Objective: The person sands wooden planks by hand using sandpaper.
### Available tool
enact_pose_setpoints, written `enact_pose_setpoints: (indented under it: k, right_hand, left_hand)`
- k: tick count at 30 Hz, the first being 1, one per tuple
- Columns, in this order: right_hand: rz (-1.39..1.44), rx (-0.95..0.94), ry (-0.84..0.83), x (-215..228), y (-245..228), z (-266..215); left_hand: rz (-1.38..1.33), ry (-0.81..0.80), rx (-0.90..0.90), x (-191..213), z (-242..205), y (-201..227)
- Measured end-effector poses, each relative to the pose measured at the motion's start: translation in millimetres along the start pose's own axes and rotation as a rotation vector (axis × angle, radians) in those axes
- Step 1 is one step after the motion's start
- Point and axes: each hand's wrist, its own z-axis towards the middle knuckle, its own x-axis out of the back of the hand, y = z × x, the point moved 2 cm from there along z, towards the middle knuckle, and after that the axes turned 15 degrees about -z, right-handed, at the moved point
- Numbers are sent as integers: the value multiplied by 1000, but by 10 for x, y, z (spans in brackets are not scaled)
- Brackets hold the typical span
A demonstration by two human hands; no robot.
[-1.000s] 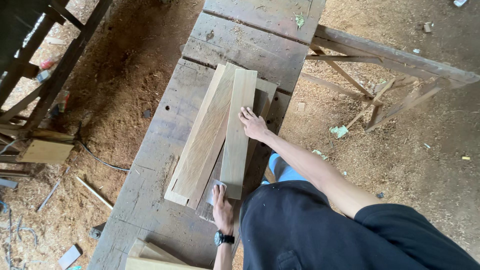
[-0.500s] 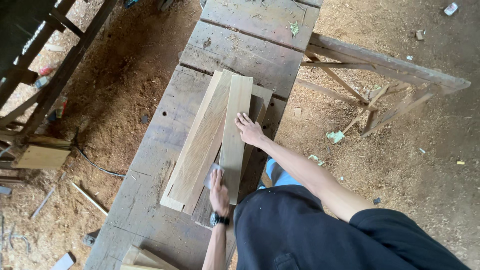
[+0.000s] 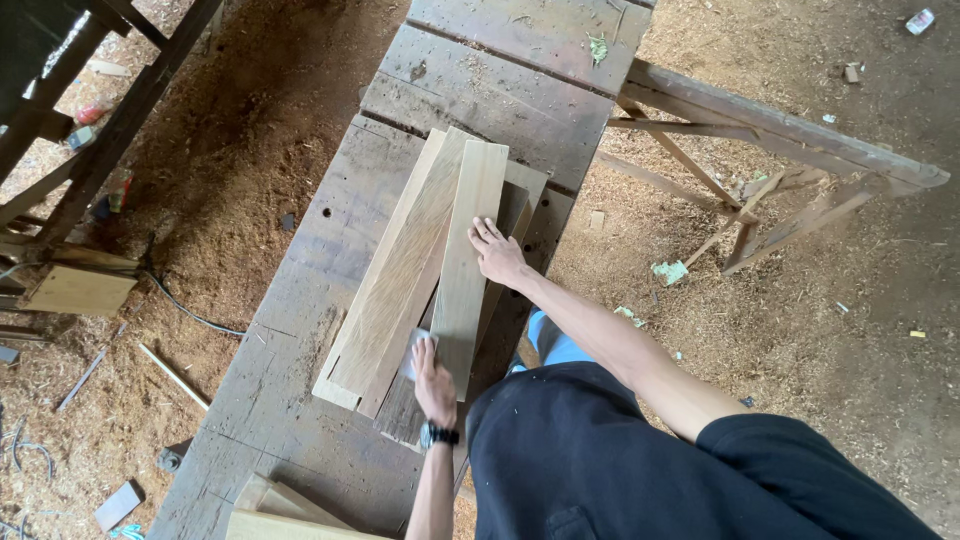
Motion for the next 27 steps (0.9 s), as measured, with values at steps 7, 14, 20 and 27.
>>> enact_pose_setpoints:
  k: [7,14,20,27]
  right_hand:
    - [-26,11,2,25,36,6]
    - [-13,10,-15,13,15,-43]
    - [-23,19,-33,59,-14,-40]
    - [-44,16,-48,92,-11,-32]
  left_hand:
    - [-26,-14,-128,-77,332,209]
    - [-13,-94,84,461,-618,-87]
    - [-7,8,-76,389,-785,-59]
    - [-8,-126,-318,-470,147,587]
